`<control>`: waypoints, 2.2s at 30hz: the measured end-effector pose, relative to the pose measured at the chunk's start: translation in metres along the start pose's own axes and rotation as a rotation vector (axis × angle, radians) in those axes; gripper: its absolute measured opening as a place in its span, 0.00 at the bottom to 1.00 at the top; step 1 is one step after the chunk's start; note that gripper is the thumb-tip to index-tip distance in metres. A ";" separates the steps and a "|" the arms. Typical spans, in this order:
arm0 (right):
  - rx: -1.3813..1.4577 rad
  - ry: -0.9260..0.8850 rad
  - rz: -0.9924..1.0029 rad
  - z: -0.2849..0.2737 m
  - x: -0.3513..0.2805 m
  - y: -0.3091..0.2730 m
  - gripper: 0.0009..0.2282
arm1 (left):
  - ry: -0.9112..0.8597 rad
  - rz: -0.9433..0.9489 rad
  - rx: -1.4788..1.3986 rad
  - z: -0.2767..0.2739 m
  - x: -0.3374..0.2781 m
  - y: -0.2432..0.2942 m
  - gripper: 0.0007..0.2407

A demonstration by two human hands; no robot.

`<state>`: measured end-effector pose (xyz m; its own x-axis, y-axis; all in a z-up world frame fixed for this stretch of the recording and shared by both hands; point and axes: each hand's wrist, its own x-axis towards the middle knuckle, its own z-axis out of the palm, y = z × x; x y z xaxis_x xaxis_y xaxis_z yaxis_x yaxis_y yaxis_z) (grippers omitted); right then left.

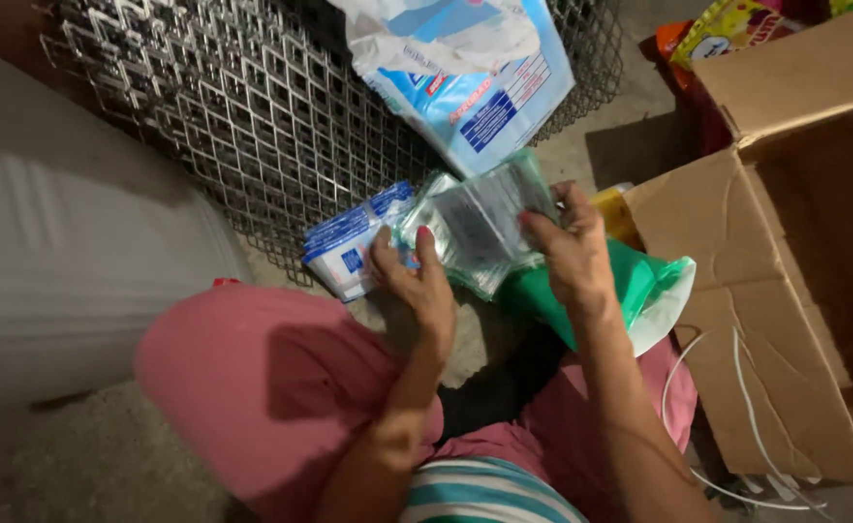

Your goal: Packing various plastic bags and household supplies into a cardboard box and organizing them on shelves.

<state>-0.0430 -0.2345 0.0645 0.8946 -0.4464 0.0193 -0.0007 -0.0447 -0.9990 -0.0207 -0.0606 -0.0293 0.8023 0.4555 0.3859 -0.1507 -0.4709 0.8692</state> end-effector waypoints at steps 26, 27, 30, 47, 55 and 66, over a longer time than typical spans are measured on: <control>0.347 0.053 0.005 -0.098 -0.067 -0.085 0.25 | -1.240 -0.509 -0.922 -0.042 0.031 0.163 0.12; 0.360 0.081 -0.083 -0.100 -0.068 -0.093 0.27 | -1.285 -0.369 -0.902 -0.040 0.029 0.173 0.10; 0.175 0.180 -0.234 -0.121 -0.079 -0.124 0.30 | -1.354 -0.334 -0.881 -0.034 0.022 0.223 0.11; 0.200 0.494 -0.001 -0.152 -0.114 -0.072 0.10 | -1.167 0.349 0.038 0.021 -0.052 0.177 0.18; -0.248 0.498 0.082 -0.126 -0.114 -0.004 0.11 | -0.995 0.356 -0.230 0.025 -0.039 0.160 0.09; -0.849 0.048 0.099 -0.121 -0.112 -0.053 0.14 | -0.979 0.408 -0.237 0.021 -0.053 0.175 0.08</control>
<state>-0.1975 -0.2900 0.1205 0.8526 -0.5205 -0.0456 -0.4298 -0.6489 -0.6278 -0.0775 -0.1831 0.0962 0.7630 -0.5518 0.3365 -0.5337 -0.2443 0.8096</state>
